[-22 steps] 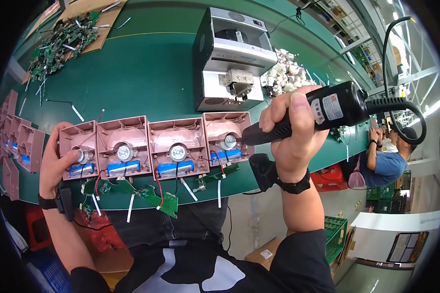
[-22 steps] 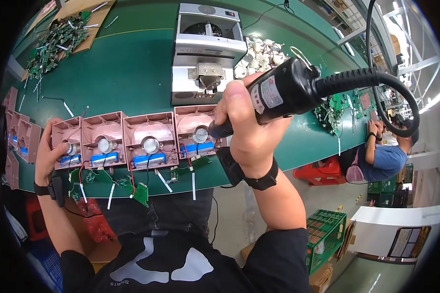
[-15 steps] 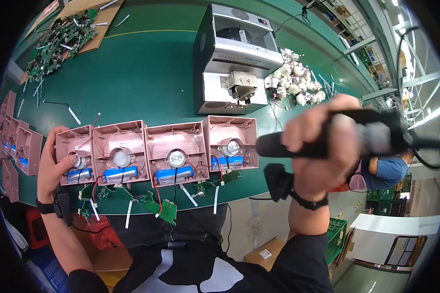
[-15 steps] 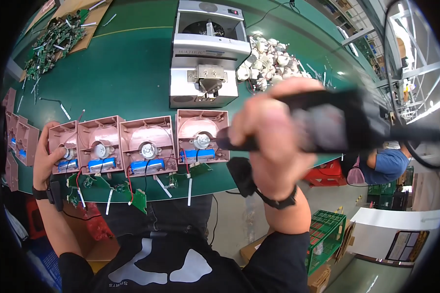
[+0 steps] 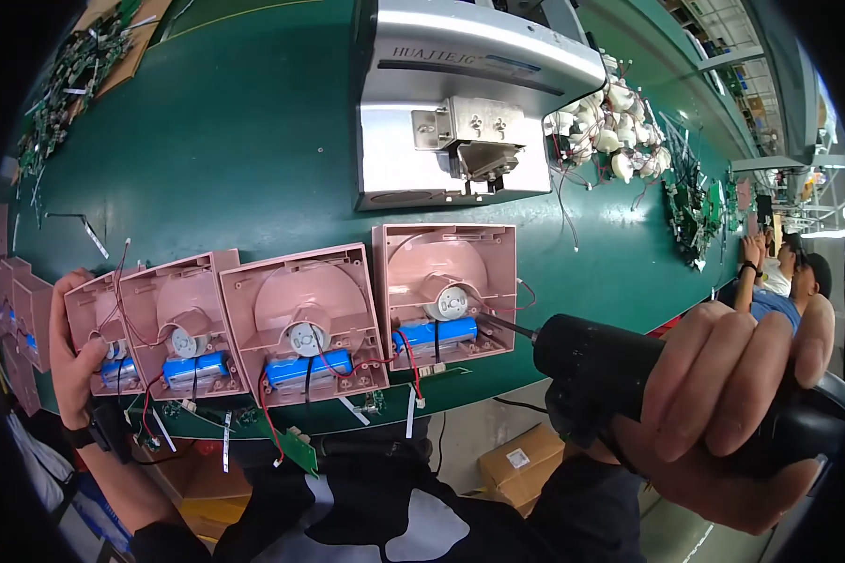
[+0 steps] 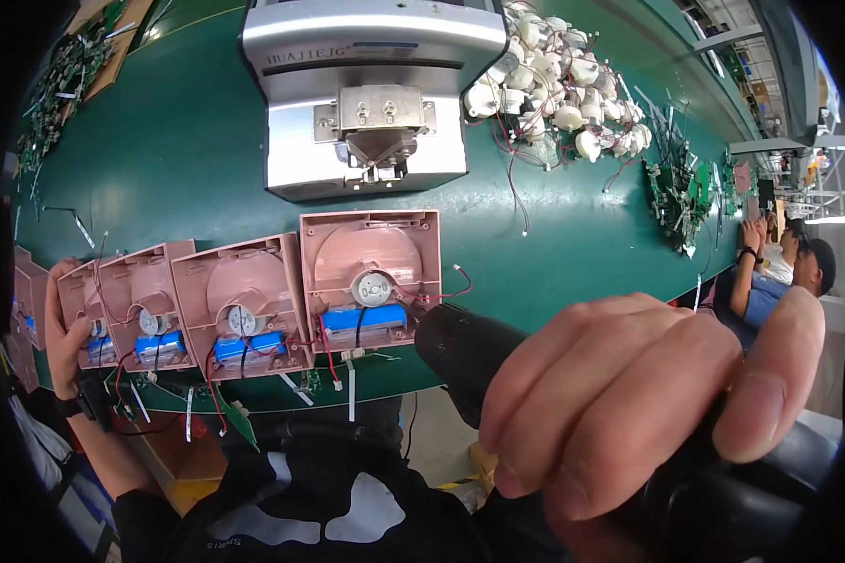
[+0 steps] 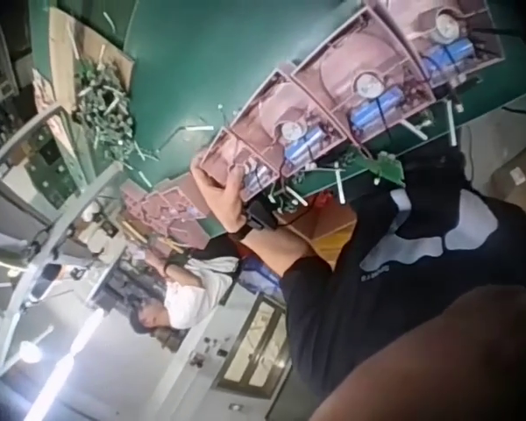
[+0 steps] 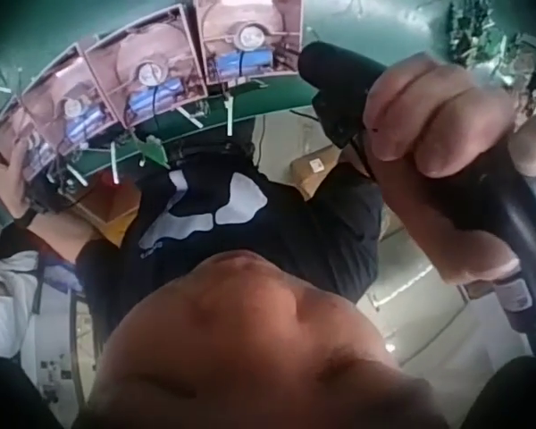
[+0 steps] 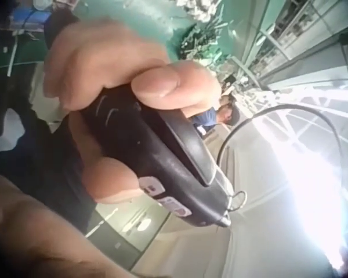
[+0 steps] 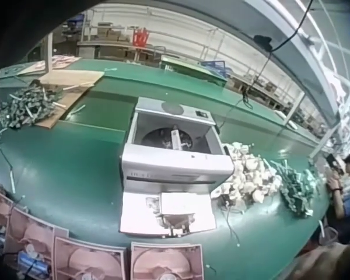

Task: Assembling electronic components into plastic housings and securing them with an electric screwdriver.

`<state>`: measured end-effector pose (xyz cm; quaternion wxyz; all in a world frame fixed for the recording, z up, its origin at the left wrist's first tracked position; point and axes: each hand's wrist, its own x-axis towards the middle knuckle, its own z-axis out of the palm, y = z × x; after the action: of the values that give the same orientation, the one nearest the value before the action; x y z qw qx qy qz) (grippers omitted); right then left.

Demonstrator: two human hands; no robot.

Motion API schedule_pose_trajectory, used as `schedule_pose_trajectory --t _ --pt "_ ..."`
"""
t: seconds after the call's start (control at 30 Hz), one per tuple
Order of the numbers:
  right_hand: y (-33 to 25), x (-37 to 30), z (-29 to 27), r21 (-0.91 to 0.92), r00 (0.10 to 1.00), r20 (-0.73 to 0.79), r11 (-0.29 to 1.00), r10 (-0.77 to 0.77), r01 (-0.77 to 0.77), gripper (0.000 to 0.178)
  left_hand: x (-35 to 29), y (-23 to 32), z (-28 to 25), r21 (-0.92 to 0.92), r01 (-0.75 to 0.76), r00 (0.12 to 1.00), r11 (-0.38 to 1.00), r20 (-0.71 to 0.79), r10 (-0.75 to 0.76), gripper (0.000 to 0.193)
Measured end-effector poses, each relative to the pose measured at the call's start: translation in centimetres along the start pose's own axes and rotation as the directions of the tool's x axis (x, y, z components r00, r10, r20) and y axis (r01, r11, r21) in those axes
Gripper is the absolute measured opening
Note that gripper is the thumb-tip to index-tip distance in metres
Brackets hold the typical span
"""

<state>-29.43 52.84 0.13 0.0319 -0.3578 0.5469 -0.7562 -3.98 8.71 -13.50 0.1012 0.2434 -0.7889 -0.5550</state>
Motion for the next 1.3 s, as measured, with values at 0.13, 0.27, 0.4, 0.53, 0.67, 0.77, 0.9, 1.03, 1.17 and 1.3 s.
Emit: schedule_pose_trajectory --t 0.13,0.27,0.4,0.53,0.67,0.77,0.9,1.03,1.17,1.3 --pt "-2.1 -0.8 -1.3 -0.001 0.999 -0.002 0.999 0.044 -0.044 0.050 -0.4 0.0 -0.2 0.014 0.007 1.000 1.000 -0.002 -0.007 0.087" --pt "0.6 0.8 0.2 -0.019 0.996 -0.002 0.996 0.087 -0.087 0.050 -0.1 -0.3 -0.2 0.021 -0.005 1.000 1.000 -0.004 0.005 0.087" --pt "2.2 1.2 1.6 0.006 0.990 0.011 0.990 0.140 -0.140 0.049 -0.6 2.5 -1.0 0.088 0.048 0.995 0.995 0.080 -0.055 0.096" --pt "0.7 0.3 1.1 -0.023 0.983 0.008 0.983 0.184 -0.184 0.048 0.8 8.1 -2.4 0.644 -0.313 0.947 0.698 0.158 0.280 0.113" --pt "0.6 0.2 1.6 -0.008 0.973 0.039 0.974 0.227 -0.227 0.048 1.1 19.7 7.5 0.569 -0.684 0.717 0.456 0.637 0.282 0.080" --pt "0.3 -0.2 0.6 -0.043 0.966 -0.001 0.965 0.258 -0.258 0.047 4.0 19.8 16.9 0.207 -0.897 0.375 0.390 0.823 0.426 0.056" --pt "-0.8 0.1 0.6 -0.049 0.942 0.036 0.942 0.334 -0.332 0.047 3.8 19.4 21.1 0.147 -0.922 0.307 0.357 0.841 0.446 0.051" --pt "-1.6 0.3 0.4 -0.099 0.895 0.046 0.894 0.443 -0.437 0.047 4.0 18.7 22.0 0.164 -0.925 0.296 0.343 0.877 0.378 0.045" --pt "-1.0 0.0 0.0 -0.070 0.913 0.015 0.911 0.408 -0.406 0.047 4.1 18.7 22.4 0.210 -0.926 0.314 0.313 0.890 0.331 0.041" --pt "-0.8 -0.4 -0.2 -0.050 0.933 -0.002 0.931 0.361 -0.361 0.047 3.6 18.9 22.9 0.230 -0.918 0.339 0.324 0.877 0.340 0.037"
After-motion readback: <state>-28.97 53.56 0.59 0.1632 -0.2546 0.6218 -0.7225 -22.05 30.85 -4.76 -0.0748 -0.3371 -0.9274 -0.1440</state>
